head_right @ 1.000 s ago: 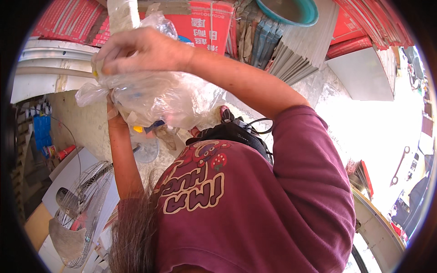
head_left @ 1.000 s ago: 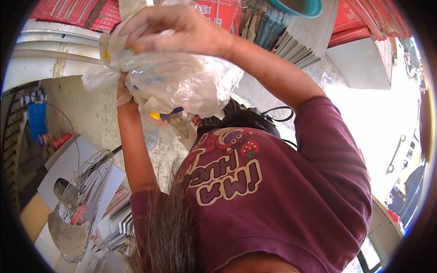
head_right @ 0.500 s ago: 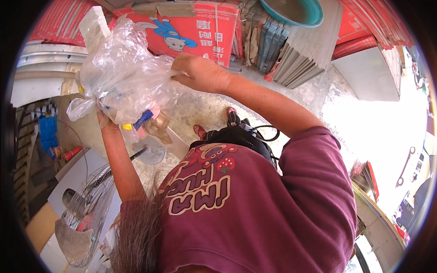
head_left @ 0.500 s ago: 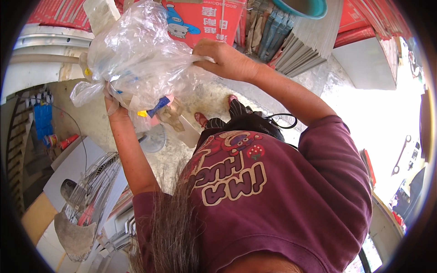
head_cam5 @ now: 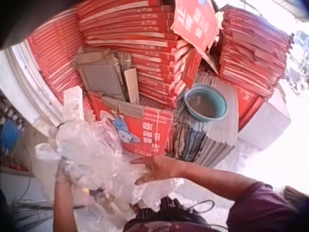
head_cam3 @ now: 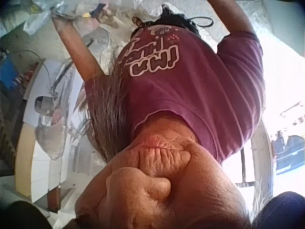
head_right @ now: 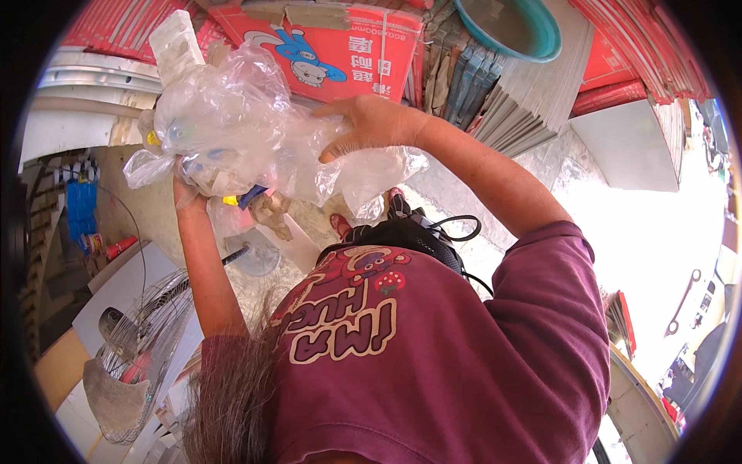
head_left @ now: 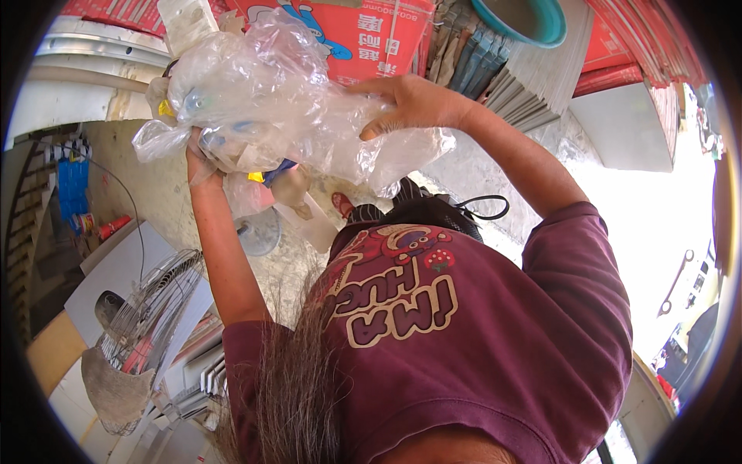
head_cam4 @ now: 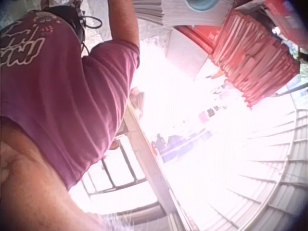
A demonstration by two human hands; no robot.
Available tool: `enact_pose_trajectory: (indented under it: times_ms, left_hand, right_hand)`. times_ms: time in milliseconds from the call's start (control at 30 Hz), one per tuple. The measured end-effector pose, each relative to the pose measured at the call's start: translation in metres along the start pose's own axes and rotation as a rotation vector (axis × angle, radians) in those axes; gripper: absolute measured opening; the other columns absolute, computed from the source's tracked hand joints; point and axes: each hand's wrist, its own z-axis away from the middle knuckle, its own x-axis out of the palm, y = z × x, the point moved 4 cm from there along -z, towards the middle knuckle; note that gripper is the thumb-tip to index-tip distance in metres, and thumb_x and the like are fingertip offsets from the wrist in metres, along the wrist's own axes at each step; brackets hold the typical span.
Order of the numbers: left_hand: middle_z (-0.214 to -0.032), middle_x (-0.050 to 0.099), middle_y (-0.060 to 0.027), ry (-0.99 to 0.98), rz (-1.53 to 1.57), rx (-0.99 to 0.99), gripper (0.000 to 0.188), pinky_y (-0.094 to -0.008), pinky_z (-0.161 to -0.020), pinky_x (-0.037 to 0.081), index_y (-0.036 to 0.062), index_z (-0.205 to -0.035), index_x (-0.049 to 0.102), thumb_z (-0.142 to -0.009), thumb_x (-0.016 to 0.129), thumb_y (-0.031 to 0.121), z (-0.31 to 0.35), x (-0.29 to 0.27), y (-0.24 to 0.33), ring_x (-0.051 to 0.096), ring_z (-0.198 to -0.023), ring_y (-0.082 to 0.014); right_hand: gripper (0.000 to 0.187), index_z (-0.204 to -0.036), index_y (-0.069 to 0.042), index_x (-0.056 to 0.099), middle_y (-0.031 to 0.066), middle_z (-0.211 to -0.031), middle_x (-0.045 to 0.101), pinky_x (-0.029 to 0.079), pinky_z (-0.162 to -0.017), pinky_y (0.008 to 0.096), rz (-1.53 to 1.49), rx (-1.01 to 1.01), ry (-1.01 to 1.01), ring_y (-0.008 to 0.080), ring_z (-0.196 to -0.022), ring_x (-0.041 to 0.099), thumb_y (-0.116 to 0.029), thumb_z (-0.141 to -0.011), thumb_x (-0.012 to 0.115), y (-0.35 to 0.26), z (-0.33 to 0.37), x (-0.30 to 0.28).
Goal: The person collects various scraps including cardboard and plastic into a clear plastic bag by hand and ties it closed.
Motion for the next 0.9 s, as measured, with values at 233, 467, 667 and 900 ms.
enact_pose_trajectory:
  times_ms: [233, 467, 667, 900]
  left_hand:
    - [-0.109, 0.058, -0.0072, 0.068, -0.013, -0.023, 0.052, -0.0329, -0.078, 0.050, 0.0012, -0.122, 0.048, -0.083, 0.063, 0.031, -0.010, -0.016, 0.007, 0.059, -0.095, -0.0201]
    - [-0.111, 0.058, -0.0075, 0.137, -0.213, 0.046, 0.055, -0.0337, -0.077, 0.051, 0.0008, -0.124, 0.048, -0.079, 0.068, 0.025, 0.003, 0.005, 0.030, 0.060, -0.093, -0.0197]
    - [-0.114, 0.058, -0.0084, 0.018, -0.262, 0.087, 0.047, -0.0341, -0.084, 0.049, 0.0011, -0.123, 0.049, -0.085, 0.059, 0.027, -0.010, 0.022, 0.041, 0.057, -0.101, -0.0206]
    - [-0.114, 0.058, -0.0081, 0.037, -0.272, 0.100, 0.046, -0.0332, -0.085, 0.048, 0.0015, -0.123, 0.049, -0.086, 0.058, 0.028, -0.013, 0.008, 0.045, 0.057, -0.102, -0.0203]
  right_hand:
    - [0.103, -0.139, -0.012, 0.026, 0.0205, -0.133, 0.041, 0.037, -0.100, 0.0410, 0.558, -0.047, 0.379, 0.0356, -0.120, 0.043, -0.051, -0.059, 0.077, 0.004, -0.010, -0.012]
    - [0.117, -0.141, -0.008, 0.019, 0.0197, -0.131, 0.043, 0.024, -0.107, 0.0445, 0.580, -0.418, 0.472, 0.0350, -0.123, 0.039, -0.055, -0.051, 0.078, -0.048, -0.055, 0.009]
    - [0.071, -0.125, -0.006, 0.047, 0.0161, -0.098, 0.059, 0.044, -0.086, 0.0373, 0.450, -0.390, 0.446, 0.0318, -0.095, 0.057, -0.028, -0.065, 0.077, -0.005, -0.077, 0.041]
    - [0.029, -0.099, 0.000, 0.061, 0.0135, -0.092, 0.059, 0.046, -0.076, 0.0315, 0.129, -0.298, 0.345, 0.0234, -0.085, 0.059, -0.018, -0.079, 0.069, 0.009, -0.074, 0.012]
